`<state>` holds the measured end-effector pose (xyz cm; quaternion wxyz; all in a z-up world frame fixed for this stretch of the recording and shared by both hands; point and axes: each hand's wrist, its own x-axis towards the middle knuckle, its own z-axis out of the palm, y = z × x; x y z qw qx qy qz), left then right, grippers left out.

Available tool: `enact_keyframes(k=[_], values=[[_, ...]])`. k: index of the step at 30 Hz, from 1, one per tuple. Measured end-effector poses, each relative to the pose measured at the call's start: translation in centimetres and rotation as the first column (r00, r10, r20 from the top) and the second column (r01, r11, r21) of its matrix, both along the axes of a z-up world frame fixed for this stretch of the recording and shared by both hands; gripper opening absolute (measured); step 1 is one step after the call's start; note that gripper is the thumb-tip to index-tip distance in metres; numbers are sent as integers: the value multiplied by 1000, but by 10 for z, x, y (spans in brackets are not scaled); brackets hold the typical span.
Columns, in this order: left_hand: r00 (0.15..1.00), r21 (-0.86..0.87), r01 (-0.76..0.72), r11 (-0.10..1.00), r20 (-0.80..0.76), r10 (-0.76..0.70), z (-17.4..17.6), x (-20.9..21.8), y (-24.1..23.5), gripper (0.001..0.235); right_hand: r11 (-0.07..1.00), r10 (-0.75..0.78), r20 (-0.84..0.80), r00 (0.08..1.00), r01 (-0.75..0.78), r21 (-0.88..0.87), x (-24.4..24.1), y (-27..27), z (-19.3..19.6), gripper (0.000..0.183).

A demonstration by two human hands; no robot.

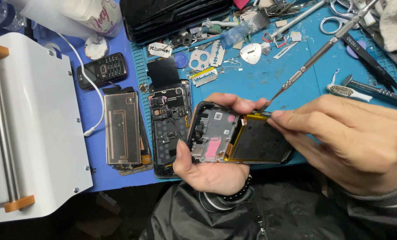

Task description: The recorder is disassembling and repairing internal components of a smartphone on an electronics workbench.

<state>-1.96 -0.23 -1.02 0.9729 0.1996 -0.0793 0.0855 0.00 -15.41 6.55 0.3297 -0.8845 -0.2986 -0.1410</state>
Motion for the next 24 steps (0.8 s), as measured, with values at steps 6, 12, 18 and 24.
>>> enact_keyframes(k=[6,12,18,24], values=[[998,-56,67,996,18,-66,-5,-1,-1,75,999,5,-159,987,2,41,10,-2,4,14],[997,-60,82,995,0,-83,-7,-2,1,78,995,-12,-314,949,42,87,16,-8,6,25],[994,-64,108,992,-28,-110,-9,0,4,79,990,-125,-477,870,141,-2,18,-23,2,17],[998,-67,63,996,-14,-64,-8,1,-1,77,996,-73,-318,945,82,17,15,-14,3,17]])
